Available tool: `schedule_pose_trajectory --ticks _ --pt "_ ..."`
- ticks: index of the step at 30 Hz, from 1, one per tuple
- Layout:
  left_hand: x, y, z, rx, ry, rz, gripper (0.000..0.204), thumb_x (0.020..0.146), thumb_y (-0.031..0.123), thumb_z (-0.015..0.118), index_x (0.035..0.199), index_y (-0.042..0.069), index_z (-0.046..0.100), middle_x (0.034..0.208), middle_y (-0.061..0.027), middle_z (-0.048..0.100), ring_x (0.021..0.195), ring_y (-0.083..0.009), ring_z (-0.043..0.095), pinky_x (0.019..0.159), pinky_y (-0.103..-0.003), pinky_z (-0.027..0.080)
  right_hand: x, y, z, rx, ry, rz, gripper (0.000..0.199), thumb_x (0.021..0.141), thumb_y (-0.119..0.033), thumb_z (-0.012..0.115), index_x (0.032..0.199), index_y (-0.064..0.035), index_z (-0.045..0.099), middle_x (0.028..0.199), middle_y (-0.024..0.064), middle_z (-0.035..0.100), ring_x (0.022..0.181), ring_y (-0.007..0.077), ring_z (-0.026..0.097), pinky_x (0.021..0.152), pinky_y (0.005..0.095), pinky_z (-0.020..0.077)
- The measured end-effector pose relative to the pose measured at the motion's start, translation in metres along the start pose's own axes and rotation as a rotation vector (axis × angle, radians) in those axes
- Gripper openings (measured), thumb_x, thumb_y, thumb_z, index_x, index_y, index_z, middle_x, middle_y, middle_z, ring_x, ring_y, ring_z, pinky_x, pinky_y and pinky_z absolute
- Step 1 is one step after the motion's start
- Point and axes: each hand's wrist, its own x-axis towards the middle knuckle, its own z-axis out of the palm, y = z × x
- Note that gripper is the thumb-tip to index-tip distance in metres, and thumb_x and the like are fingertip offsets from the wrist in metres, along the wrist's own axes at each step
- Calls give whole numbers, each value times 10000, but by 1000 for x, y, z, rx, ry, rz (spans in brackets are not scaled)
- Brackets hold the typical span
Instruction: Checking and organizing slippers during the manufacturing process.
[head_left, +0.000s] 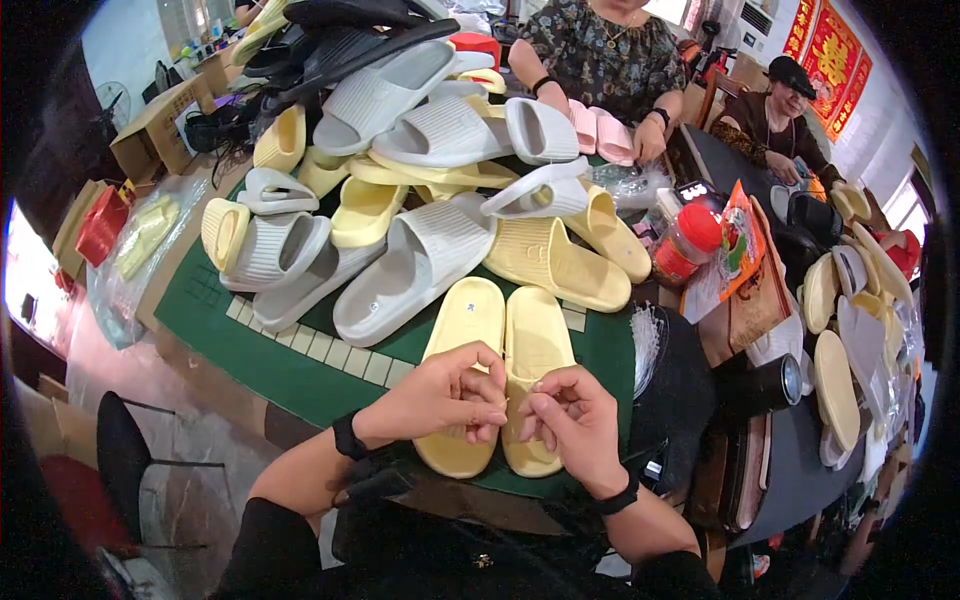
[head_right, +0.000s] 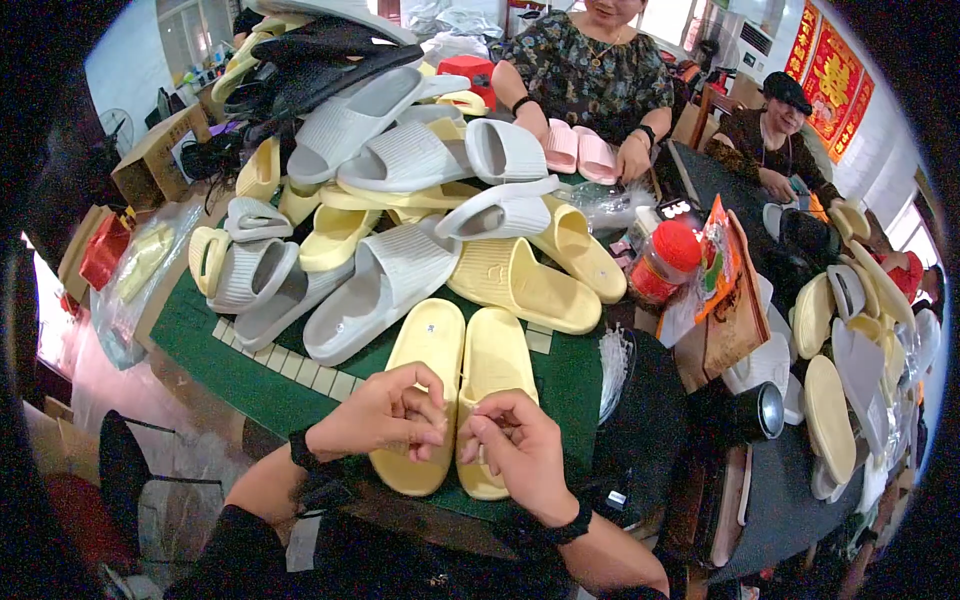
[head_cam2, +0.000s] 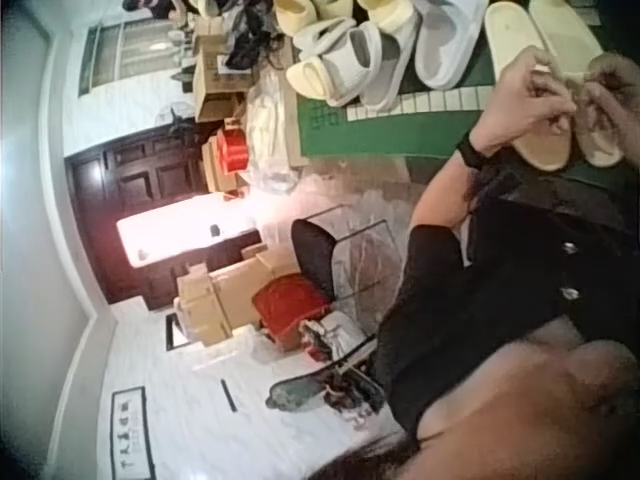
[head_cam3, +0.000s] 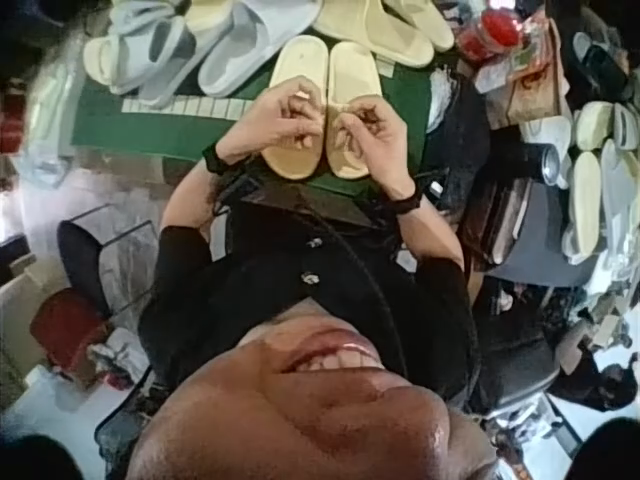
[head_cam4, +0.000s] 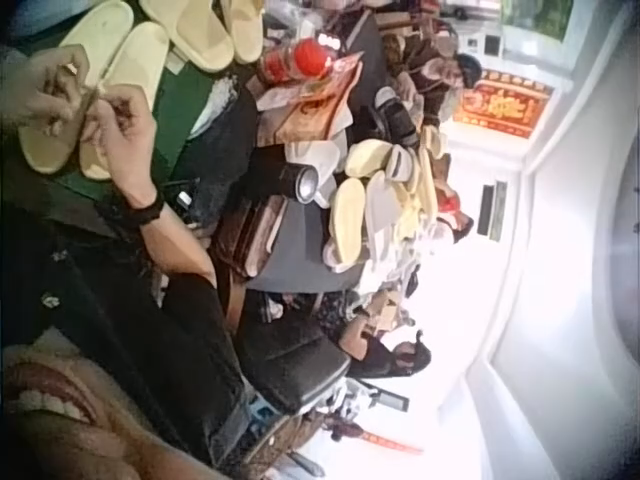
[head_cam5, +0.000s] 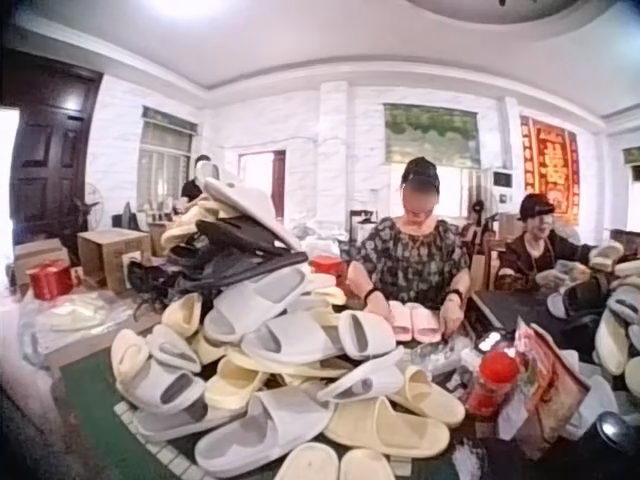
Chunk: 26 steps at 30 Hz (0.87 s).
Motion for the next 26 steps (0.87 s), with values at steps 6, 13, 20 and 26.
schedule_pose_trajectory --ticks 6,13,20,26 --pt "1 -11 -3 63 2 66 114 891 1 675 934 6 570 871 -49 648 740 -101 640 670 -236 546 1 5 -5 54 -7 19 143 970 -46 573 1107 -4 564 778 31 613 587 60 549 488 192 395" --pt "1 -13 0 136 -5 101 73 915 12 646 963 -12 597 882 -50 651 765 -91 638 703 -240 550 -1 5 -3 -67 68 -37 137 955 -73 616 1069 1 635 744 -9 598 600 23 508 523 182 398" --pt "2 -14 2 182 -1 133 91 951 16 592 1035 -8 568 855 -50 656 768 -84 630 705 -235 534 -1 6 -3 -124 95 -127 110 927 -71 659 1001 10 660 781 -3 632 665 35 541 588 190 443" --pt "2 -19 -4 233 -39 125 235 963 49 592 1168 20 481 890 -66 683 756 -90 629 692 -227 522 0 11 -6 -198 144 -202 105 926 -79 664 998 -3 666 812 0 638 691 54 558 622 194 457"
